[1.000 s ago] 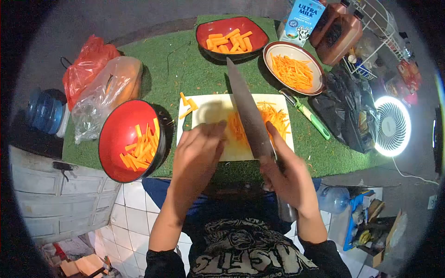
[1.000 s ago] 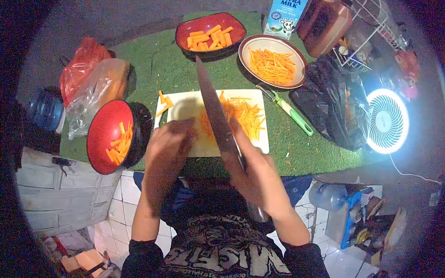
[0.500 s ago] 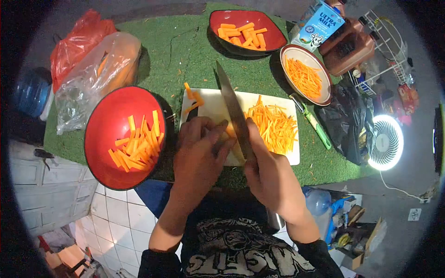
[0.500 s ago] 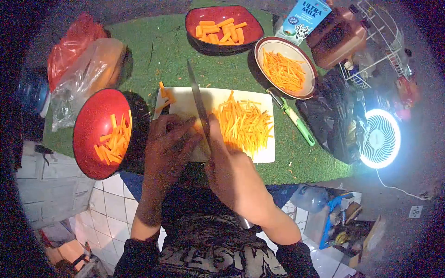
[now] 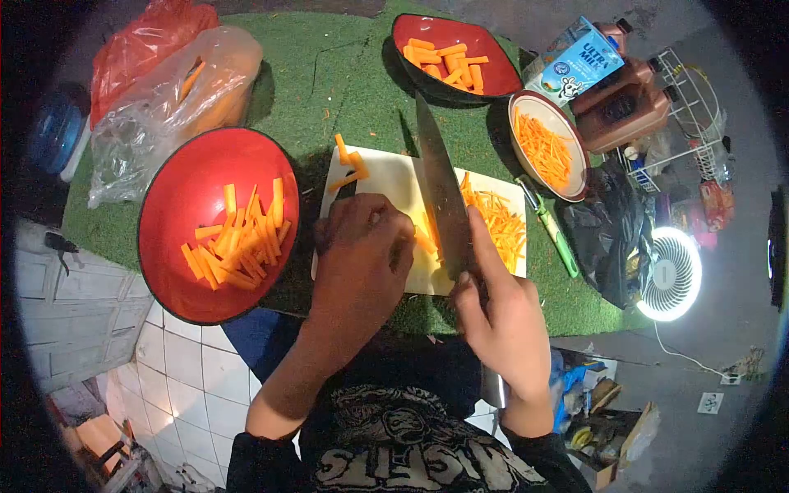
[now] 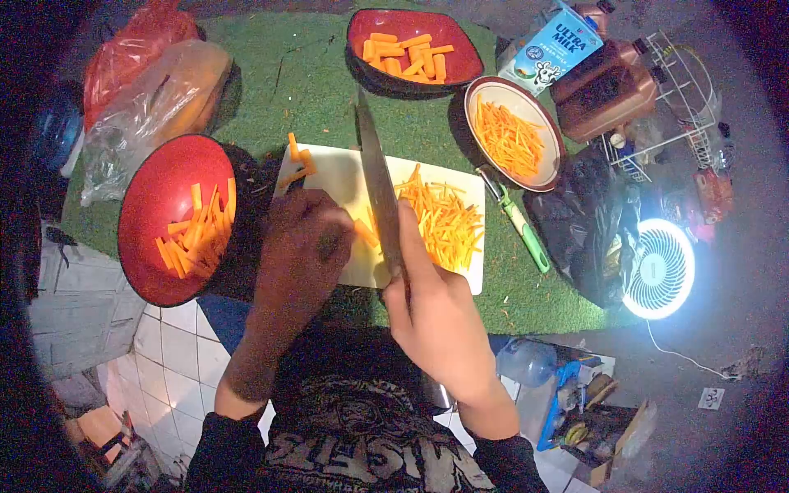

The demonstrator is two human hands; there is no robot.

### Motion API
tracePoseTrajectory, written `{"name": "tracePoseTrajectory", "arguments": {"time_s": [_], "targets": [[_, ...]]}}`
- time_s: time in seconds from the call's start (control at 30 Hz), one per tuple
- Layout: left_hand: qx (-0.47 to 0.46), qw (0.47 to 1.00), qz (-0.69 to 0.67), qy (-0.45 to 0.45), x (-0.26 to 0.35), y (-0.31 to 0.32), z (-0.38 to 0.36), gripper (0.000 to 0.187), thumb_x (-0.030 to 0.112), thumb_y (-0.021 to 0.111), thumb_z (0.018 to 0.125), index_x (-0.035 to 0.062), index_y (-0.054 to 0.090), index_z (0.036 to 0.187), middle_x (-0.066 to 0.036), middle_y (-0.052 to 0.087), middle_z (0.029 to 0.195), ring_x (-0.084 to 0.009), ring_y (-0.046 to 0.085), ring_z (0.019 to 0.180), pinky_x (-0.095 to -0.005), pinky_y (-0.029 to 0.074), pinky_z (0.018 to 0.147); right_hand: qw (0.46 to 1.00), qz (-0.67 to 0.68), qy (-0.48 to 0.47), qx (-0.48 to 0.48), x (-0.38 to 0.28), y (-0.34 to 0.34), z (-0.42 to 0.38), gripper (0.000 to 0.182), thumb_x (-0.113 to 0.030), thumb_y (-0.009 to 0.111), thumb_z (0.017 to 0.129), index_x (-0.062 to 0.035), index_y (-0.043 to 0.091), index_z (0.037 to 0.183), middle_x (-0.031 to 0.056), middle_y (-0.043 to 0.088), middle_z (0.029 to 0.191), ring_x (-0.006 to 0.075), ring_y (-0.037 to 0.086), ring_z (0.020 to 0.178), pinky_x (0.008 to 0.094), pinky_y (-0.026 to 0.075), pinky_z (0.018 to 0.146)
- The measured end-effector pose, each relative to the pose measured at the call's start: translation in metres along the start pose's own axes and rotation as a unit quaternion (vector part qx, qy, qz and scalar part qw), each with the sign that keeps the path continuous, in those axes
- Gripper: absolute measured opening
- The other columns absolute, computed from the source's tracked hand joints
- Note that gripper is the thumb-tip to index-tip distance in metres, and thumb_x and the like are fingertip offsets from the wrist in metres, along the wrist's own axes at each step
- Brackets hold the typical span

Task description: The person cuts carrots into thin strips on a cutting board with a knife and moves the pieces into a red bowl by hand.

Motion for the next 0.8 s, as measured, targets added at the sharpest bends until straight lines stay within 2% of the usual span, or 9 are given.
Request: {"name": "tracePoseTrajectory", "arguments": {"time_s": [0.07, 0.17, 0.27, 0.37, 0.47, 0.67, 0.8], "targets": [[0.021, 0.999, -0.021, 0.022, 0.008, -0.007, -0.002, 0.023, 0.008, 0.069, 0.081, 0.0054, 0.064, 0.104, -0.012, 0.058, 0.110, -0.0326, 0.055, 0.109, -0.0463, 0.042, 0.095, 0.999, 0.036, 0.022, -0.005, 0.006, -0.003, -0.002, 0.067, -0.005, 0.053, 0.091, -0.0050, 0.032, 0.154, 0.0313, 0.065, 0.084, 0.0497, 0.066, 0.077, 0.0535, 0.052, 0.071], [-0.011, 0.993, 0.019, 0.117, 0.023, -0.002, 0.000, 0.018, 0.008, 0.062, 0.084, 0.0042, 0.064, 0.101, -0.012, 0.059, 0.110, -0.0320, 0.056, 0.107, -0.0452, 0.043, 0.094, 0.998, 0.036, 0.049, 0.032, 0.015, -0.017, -0.009, 0.065, -0.007, 0.053, 0.092, -0.0076, 0.034, 0.154, 0.0308, 0.064, 0.079, 0.0497, 0.066, 0.074, 0.0537, 0.053, 0.070], [-0.073, 0.981, 0.075, 0.160, 0.026, 0.007, 0.005, 0.017, 0.010, 0.057, 0.084, 0.0035, 0.064, 0.098, -0.012, 0.060, 0.108, -0.0304, 0.057, 0.108, -0.0445, 0.044, 0.093, 0.998, 0.030, 0.044, 0.036, 0.018, -0.023, -0.015, 0.066, -0.008, 0.053, 0.091, -0.0094, 0.034, 0.154, 0.0281, 0.063, 0.076, 0.0482, 0.066, 0.070, 0.0527, 0.053, 0.069], [-0.095, 0.966, 0.131, 0.202, 0.033, 0.006, 0.007, 0.018, 0.012, 0.057, 0.082, 0.0038, 0.063, 0.097, -0.012, 0.060, 0.103, -0.0283, 0.058, 0.105, -0.0431, 0.046, 0.091, 0.997, 0.041, 0.046, 0.038, 0.024, -0.024, -0.020, 0.066, -0.008, 0.053, 0.091, -0.0105, 0.034, 0.155, 0.0274, 0.063, 0.076, 0.0476, 0.066, 0.070, 0.0516, 0.053, 0.069], [-0.102, 0.955, 0.185, 0.209, 0.036, 0.000, 0.001, 0.020, 0.011, 0.058, 0.081, 0.0025, 0.062, 0.098, -0.011, 0.059, 0.099, -0.0270, 0.059, 0.101, -0.0415, 0.047, 0.088, 0.997, 0.050, 0.048, 0.036, 0.027, -0.023, -0.020, 0.067, -0.007, 0.053, 0.091, -0.0114, 0.033, 0.155, 0.0272, 0.064, 0.076, 0.0474, 0.066, 0.070, 0.0509, 0.053, 0.069], [-0.045, 0.946, 0.191, 0.256, 0.037, 0.004, -0.003, 0.024, 0.009, 0.059, 0.082, 0.0015, 0.060, 0.105, -0.012, 0.060, 0.095, -0.0280, 0.062, 0.093, -0.0403, 0.052, 0.082, 0.997, 0.066, 0.043, 0.025, 0.028, -0.020, -0.020, 0.068, -0.007, 0.053, 0.092, -0.0125, 0.031, 0.156, 0.0268, 0.065, 0.076, 0.0476, 0.067, 0.071, 0.0510, 0.054, 0.069], [-0.089, 0.984, 0.115, 0.099, 0.011, 0.007, 0.013, 0.026, 0.007, 0.058, 0.088, 0.0005, 0.060, 0.113, -0.018, 0.063, 0.097, -0.0355, 0.066, 0.092, -0.0455, 0.055, 0.079, 0.996, 0.074, 0.049, 0.021, 0.026, -0.021, -0.020, 0.068, -0.009, 0.052, 0.092, -0.0125, 0.030, 0.156, 0.0268, 0.065, 0.076, 0.0478, 0.067, 0.070, 0.0518, 0.054, 0.070]]}}
Point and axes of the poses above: each hand's wrist, its own z-axis towards the middle knuckle, its own y-axis out of the palm, x = y × z, the point moved 10 cm from there along z, towards the middle knuckle
